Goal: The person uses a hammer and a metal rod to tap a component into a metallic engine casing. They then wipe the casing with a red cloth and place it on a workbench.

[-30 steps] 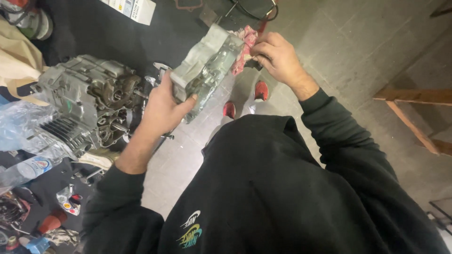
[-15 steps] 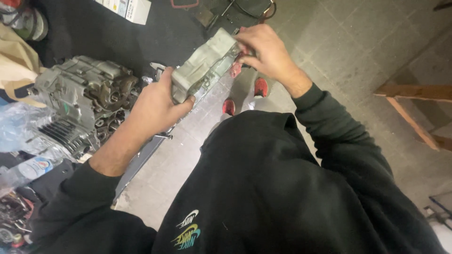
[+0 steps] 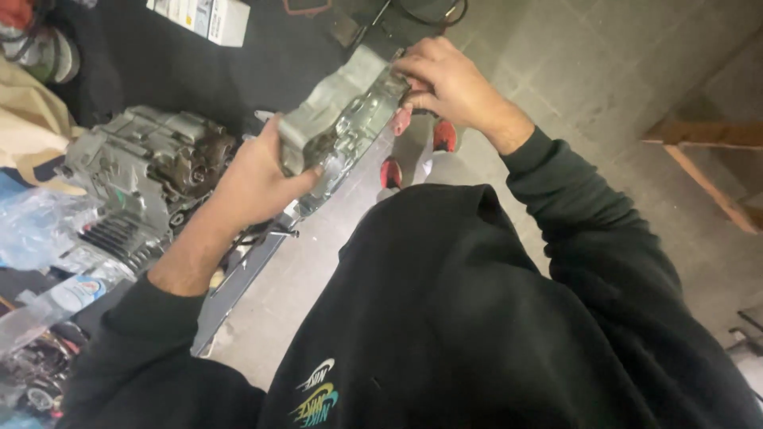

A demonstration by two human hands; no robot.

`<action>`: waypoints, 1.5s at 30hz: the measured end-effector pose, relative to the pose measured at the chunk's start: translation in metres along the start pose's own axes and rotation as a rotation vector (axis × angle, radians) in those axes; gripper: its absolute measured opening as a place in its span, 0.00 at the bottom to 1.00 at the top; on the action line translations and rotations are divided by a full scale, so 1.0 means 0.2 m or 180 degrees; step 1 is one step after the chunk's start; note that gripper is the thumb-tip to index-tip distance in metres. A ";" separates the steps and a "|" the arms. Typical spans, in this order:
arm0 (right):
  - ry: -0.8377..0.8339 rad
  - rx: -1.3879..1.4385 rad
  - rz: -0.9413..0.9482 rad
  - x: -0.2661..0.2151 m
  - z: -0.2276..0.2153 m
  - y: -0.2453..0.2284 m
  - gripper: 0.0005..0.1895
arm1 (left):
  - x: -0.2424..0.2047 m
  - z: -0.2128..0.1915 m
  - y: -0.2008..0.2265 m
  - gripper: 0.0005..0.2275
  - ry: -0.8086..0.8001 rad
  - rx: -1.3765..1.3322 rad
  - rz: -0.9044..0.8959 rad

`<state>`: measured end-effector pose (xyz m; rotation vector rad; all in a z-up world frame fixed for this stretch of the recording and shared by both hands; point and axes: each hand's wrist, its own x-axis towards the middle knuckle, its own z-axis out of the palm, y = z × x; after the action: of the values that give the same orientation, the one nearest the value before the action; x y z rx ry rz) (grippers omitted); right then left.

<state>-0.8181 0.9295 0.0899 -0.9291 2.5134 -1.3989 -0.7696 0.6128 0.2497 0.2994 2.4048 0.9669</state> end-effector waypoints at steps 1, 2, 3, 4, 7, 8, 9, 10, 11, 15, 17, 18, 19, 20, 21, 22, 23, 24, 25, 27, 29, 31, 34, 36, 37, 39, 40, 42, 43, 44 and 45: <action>0.0004 -0.0013 -0.0007 0.01 -0.02 0.04 0.31 | 0.00 0.00 -0.01 0.27 0.0009 0.0001 0.0013; 0.0076 0.0273 0.0182 0.02 -0.04 0.07 0.30 | 0.00 0.00 -0.02 0.30 -0.0002 0.0193 -0.0039; 0.0116 0.0600 0.0381 0.02 -0.03 0.09 0.29 | -0.03 0.01 -0.03 0.32 -0.0024 0.0374 -0.0141; 0.0087 0.0627 0.0385 0.04 -0.04 0.11 0.29 | -0.05 0.03 -0.04 0.32 -0.0028 0.0362 -0.0178; 0.0172 0.0320 0.0093 0.15 -0.08 0.14 0.21 | -0.08 0.06 -0.06 0.25 -0.0152 0.0767 0.0042; 0.0012 -0.0065 -0.0314 0.20 -0.09 0.11 0.18 | -0.09 0.08 -0.06 0.25 -0.0027 0.0842 0.0182; -0.0134 -0.0459 -0.0720 0.26 -0.11 0.09 0.16 | -0.10 0.10 -0.07 0.24 0.0097 0.0927 0.0336; -0.0121 -0.0467 -0.0724 0.28 -0.11 0.10 0.16 | -0.10 0.10 -0.06 0.24 0.0102 0.0938 0.0346; -0.0324 -0.0621 -0.0749 0.29 -0.10 0.10 0.14 | -0.12 0.12 -0.06 0.24 0.0138 0.0956 0.0354; -0.0789 -0.0605 -0.0515 0.37 -0.10 0.13 0.14 | -0.14 0.15 -0.09 0.23 0.0240 0.1035 0.0435; -0.0897 -0.0507 -0.0535 0.37 -0.08 0.14 0.13 | -0.15 0.17 -0.11 0.22 0.0207 0.1052 0.0426; -0.0988 -0.0424 -0.0557 0.38 -0.08 0.14 0.12 | -0.14 0.17 -0.12 0.22 0.0180 0.1080 0.0436; -0.0983 -0.0431 -0.0559 0.39 -0.07 0.15 0.12 | -0.14 0.17 -0.11 0.22 0.0184 0.1083 0.0443; -0.1044 -0.0474 -0.0611 0.40 -0.07 0.17 0.12 | -0.14 0.17 -0.10 0.23 0.0202 0.1115 0.0428; -0.1115 -0.0501 -0.0664 0.40 -0.06 0.17 0.11 | -0.15 0.18 -0.09 0.24 0.0213 0.1142 0.0395; -0.1120 -0.0492 -0.0666 0.41 -0.06 0.14 0.11 | -0.16 0.18 -0.09 0.24 0.0210 0.1140 0.0385; -0.1228 -0.0664 -0.0640 0.44 -0.07 0.11 0.11 | -0.16 0.19 -0.09 0.25 0.0183 0.1241 0.0407; -0.1334 -0.0837 -0.0613 0.46 -0.08 0.08 0.12 | -0.15 0.19 -0.09 0.26 0.0156 0.1342 0.0429; -0.1334 -0.0825 -0.0607 0.46 -0.06 0.10 0.12 | -0.16 0.19 -0.09 0.26 0.0144 0.1342 0.0424; -0.1227 -0.1057 -0.0671 0.48 -0.03 0.14 0.09 | -0.17 0.21 -0.10 0.25 0.0251 0.1391 0.0723; -0.1055 -0.0946 -0.0533 0.50 -0.01 0.21 0.10 | -0.17 0.20 -0.08 0.26 0.0242 0.1369 0.0778; -0.0901 -0.0813 -0.0394 0.50 0.02 0.25 0.10 | -0.17 0.20 -0.07 0.27 0.0223 0.1336 0.0811; -0.0659 -0.0615 -0.0303 0.47 0.01 0.25 0.11 | -0.15 0.19 -0.07 0.26 0.0173 0.1295 0.0467; -0.0349 -0.0384 -0.0326 0.42 -0.02 0.22 0.13 | -0.15 0.18 -0.05 0.23 0.0173 0.0933 0.0099; -0.0350 -0.0393 -0.0323 0.36 -0.06 0.15 0.13 | -0.14 0.18 -0.05 0.23 0.0174 0.0929 0.0107; 0.0048 -0.0276 -0.0025 0.24 -0.13 0.02 0.16 | -0.13 0.16 -0.05 0.24 0.0268 0.0457 -0.0020; 0.0040 -0.0283 -0.0035 0.19 -0.11 -0.01 0.16 | -0.13 0.16 -0.05 0.24 0.0281 0.0451 -0.0020; 0.0293 -0.0290 0.0461 0.05 -0.07 -0.08 0.16 | -0.12 0.16 -0.05 0.22 0.0068 0.0562 -0.0037; 0.0294 -0.0291 0.0470 0.00 -0.03 -0.07 0.16 | -0.12 0.15 -0.05 0.22 0.0060 0.0559 -0.0034; 0.0309 -0.0198 0.0728 -0.05 0.00 -0.06 0.15 | -0.13 0.14 -0.04 0.23 0.0042 0.0550 -0.0287; 0.0349 -0.0112 0.0955 -0.08 0.03 -0.04 0.14 | -0.11 0.12 -0.04 0.24 0.0052 0.0565 -0.0524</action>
<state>-0.7998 0.9304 0.0903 -0.4636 2.6264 -1.3466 -0.7376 0.6133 0.2383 0.1543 2.4898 0.6874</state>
